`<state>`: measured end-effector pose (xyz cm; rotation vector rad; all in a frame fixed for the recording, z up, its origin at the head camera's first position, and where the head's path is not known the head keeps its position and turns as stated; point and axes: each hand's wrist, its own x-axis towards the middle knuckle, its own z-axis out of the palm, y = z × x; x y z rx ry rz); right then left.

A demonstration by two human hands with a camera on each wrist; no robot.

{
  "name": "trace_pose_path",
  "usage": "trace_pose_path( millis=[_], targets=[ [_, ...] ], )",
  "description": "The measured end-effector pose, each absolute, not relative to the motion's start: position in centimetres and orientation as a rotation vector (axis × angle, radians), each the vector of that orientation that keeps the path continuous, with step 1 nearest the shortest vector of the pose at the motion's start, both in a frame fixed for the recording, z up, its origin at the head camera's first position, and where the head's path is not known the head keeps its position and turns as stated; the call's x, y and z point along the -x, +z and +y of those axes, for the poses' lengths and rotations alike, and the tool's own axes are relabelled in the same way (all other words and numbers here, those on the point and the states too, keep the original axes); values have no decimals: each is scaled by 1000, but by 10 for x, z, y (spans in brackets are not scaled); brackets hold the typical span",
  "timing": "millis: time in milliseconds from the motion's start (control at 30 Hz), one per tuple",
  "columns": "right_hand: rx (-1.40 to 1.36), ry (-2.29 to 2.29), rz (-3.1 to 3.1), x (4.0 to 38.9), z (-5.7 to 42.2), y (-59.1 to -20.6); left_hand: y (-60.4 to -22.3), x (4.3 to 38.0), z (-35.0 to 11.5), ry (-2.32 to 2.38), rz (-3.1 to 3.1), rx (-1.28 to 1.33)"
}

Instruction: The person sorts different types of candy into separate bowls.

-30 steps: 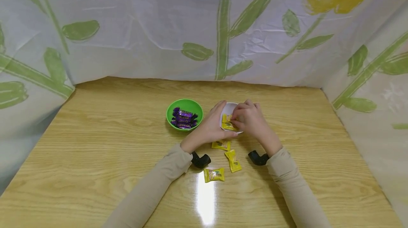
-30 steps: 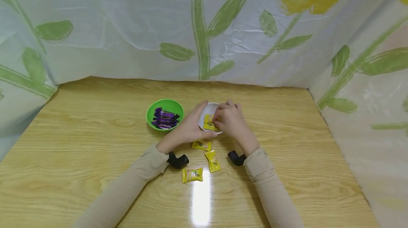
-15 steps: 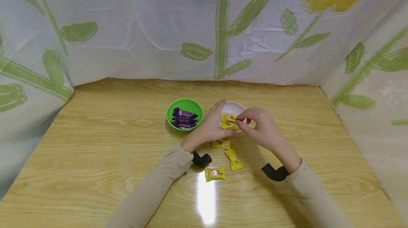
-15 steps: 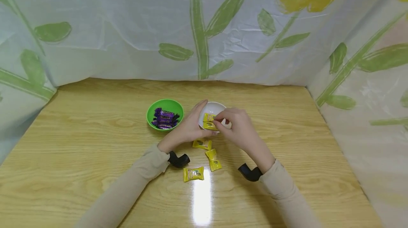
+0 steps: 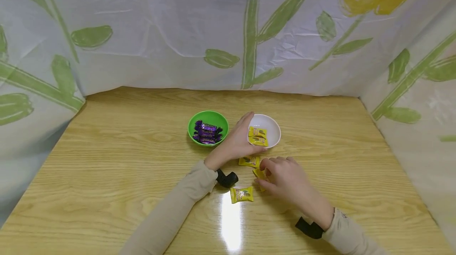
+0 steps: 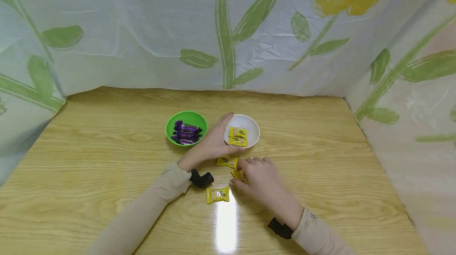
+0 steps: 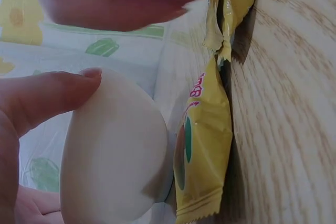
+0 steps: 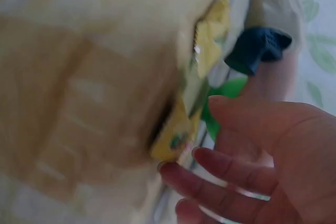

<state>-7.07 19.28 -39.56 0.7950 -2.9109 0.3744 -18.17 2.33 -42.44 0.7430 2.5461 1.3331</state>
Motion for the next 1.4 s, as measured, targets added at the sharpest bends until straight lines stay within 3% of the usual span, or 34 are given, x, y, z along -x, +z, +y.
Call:
trace_pose_path(
  millis=[433, 833, 1400],
  targets=[
    [-804, 437, -2948, 66, 190, -404, -426, 182, 24, 1324, 2562, -757],
    [-870, 667, -2845, 71, 204, -363, -425, 183, 24, 1316, 2568, -774],
    [-687, 841, -2834, 131, 217, -334, -428, 183, 24, 1374, 2543, -795]
  ],
)
